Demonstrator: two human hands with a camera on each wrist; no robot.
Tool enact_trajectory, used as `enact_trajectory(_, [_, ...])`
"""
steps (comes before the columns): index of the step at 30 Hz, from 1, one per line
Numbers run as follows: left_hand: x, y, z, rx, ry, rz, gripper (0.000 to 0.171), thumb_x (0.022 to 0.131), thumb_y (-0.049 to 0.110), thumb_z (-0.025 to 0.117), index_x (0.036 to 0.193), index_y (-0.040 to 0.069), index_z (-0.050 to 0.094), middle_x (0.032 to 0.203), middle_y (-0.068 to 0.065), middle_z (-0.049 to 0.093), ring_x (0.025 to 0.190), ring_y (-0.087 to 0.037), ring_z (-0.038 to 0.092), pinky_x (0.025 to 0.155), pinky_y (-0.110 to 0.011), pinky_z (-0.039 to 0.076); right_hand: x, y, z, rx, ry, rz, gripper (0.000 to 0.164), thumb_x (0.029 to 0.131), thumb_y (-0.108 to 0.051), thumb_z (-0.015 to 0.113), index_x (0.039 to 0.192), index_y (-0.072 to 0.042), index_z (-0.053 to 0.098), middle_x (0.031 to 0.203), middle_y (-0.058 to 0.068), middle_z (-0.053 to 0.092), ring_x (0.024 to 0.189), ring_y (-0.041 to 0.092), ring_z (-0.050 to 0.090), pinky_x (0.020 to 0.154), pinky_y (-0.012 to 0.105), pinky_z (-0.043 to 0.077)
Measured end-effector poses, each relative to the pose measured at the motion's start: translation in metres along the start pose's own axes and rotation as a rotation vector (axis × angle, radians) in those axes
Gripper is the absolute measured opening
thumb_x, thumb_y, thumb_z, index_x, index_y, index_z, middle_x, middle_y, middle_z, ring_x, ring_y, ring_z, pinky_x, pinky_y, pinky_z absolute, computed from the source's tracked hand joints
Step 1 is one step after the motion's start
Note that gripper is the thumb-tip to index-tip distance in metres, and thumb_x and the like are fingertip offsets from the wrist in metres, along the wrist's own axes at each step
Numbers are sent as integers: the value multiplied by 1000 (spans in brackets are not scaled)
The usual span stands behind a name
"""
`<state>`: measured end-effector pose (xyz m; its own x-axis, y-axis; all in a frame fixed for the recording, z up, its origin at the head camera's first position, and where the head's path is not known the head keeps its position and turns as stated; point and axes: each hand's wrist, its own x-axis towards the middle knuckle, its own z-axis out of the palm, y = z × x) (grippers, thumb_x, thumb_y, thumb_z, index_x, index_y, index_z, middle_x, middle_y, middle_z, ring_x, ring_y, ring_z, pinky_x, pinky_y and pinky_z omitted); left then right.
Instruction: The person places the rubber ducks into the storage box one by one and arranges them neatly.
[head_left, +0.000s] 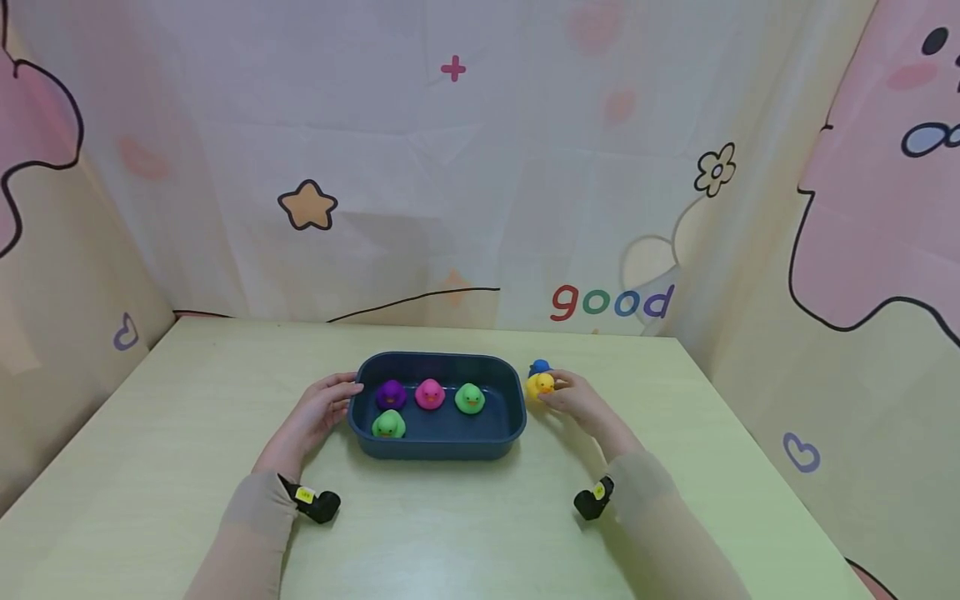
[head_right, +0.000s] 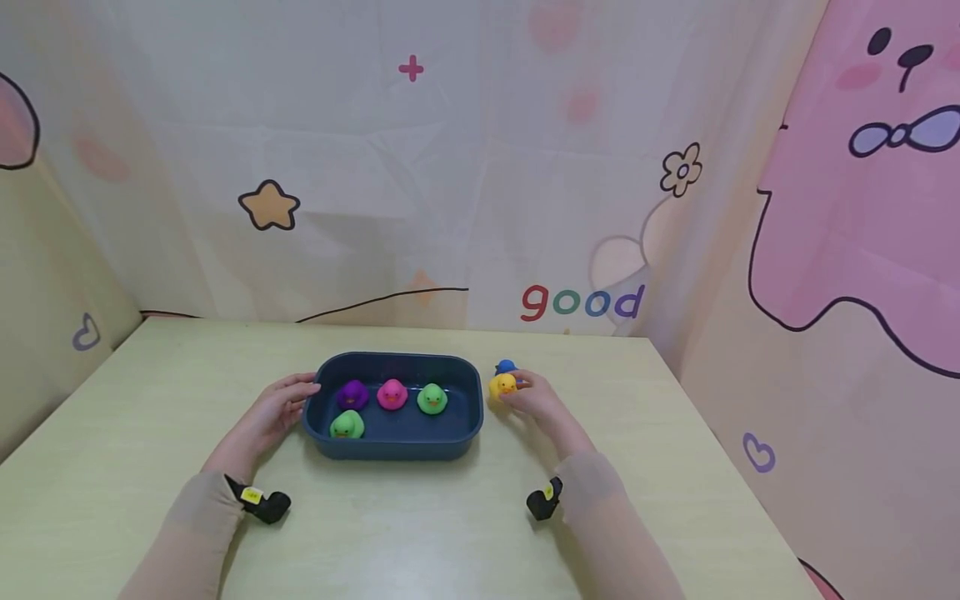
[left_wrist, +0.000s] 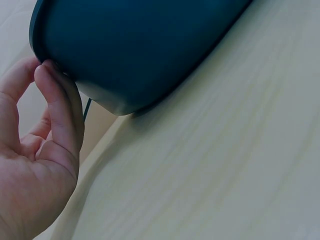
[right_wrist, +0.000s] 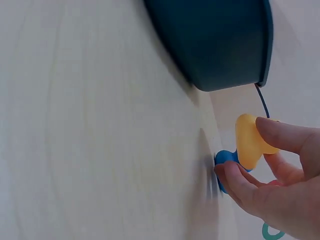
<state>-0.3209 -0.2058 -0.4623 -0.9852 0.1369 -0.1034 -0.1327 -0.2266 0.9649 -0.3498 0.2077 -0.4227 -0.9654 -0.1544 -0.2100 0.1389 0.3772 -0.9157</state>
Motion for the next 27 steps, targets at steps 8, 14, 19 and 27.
enact_trajectory(8, [1,-1,0,6,6,-10,21,96,11,58,117,10,53,88,12,63,68,1,57,61,-11,47,-6,1,-4,166,-17,-28,51,96,2,55,142,9,34,127,20,47,93,12,60,100,33,50])
enact_trajectory(14, [1,0,0,5,4,-8,23,96,11,58,118,9,52,88,12,63,68,1,57,60,-11,47,-4,5,-5,191,-5,0,50,96,3,54,141,8,34,133,21,42,97,13,57,93,23,52])
enact_trajectory(19, [0,0,1,-10,1,-11,18,97,10,57,115,11,54,86,12,63,67,0,56,60,-11,46,-1,8,-5,200,2,22,51,96,2,54,143,6,34,139,22,39,101,16,55,92,21,52])
enact_trajectory(27, [0,1,1,-10,0,-11,18,97,11,57,115,11,54,87,12,64,68,0,57,60,-10,47,-5,5,-7,204,-4,26,58,97,1,54,148,7,27,143,26,38,104,17,55,90,19,52])
